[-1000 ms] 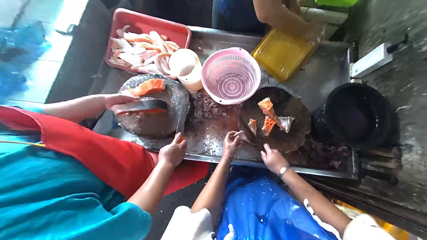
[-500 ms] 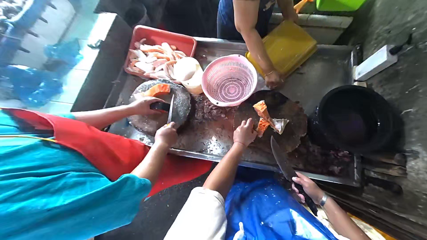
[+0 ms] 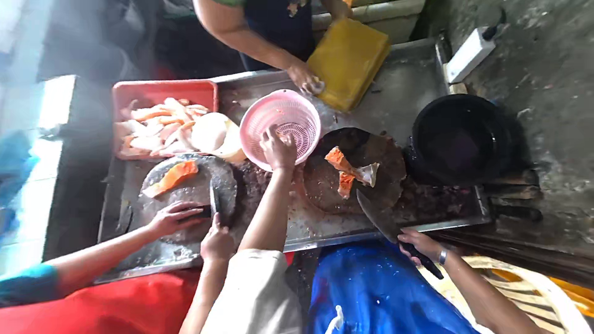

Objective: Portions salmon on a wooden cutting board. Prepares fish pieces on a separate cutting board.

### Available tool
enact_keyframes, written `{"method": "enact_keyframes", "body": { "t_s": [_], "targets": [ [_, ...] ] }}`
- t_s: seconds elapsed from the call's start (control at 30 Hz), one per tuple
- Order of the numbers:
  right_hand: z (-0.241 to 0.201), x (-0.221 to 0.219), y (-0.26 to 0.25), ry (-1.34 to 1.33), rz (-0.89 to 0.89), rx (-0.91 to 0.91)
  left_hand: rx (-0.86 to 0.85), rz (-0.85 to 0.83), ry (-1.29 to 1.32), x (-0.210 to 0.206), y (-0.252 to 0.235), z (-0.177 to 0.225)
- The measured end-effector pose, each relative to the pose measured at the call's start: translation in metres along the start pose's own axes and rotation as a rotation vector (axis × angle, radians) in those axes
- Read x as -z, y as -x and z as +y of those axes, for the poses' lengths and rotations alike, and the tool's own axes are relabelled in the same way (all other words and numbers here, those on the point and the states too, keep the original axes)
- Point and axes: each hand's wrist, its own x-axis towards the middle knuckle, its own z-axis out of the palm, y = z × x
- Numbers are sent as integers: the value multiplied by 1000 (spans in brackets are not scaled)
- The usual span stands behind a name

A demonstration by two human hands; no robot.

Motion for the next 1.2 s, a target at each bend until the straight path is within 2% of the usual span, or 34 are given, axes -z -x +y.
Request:
{"method": "enact_keyframes", "body": {
  "t_s": [0.07, 0.13, 0.23, 0.37, 0.47, 0.57, 0.7, 0.83, 0.97, 1.07, 1.2],
  "targets": [
    [-6, -4, -8, -20, 7, -16, -195, -262, 132, -8, 46, 17],
    [-14, -9, -17, -27, 0, 4, -337, -562, 164, -32, 90, 16],
    [-29, -12, -30, -14, -41, 45, -421, -717, -37, -68, 114, 5],
    [-54, -16, -39, 64, -50, 65, -442, -764, -182, -73, 101, 16],
    [-58, -16, -46, 130, -42, 103, -429, -789, -139, -71, 92, 15],
    [-64, -15, -47, 194, -42, 112, -426, -725, -71, -71, 92, 7],
    [-70, -10, -31, 214, -34, 64, -391, -673, -34, -70, 96, 1],
    [-58, 3, -12, 147, -83, 4, -347, -727, -103, -68, 91, 4],
    [-48, 6, -35, 112, -124, 60, -402, -747, -88, -81, 86, -8],
    [-59, -3, -49, 141, -133, 112, -449, -698, -55, -81, 89, -13],
    [-77, -11, -49, 182, -143, 120, -425, -633, 14, -66, 88, -9]
  ]
}}
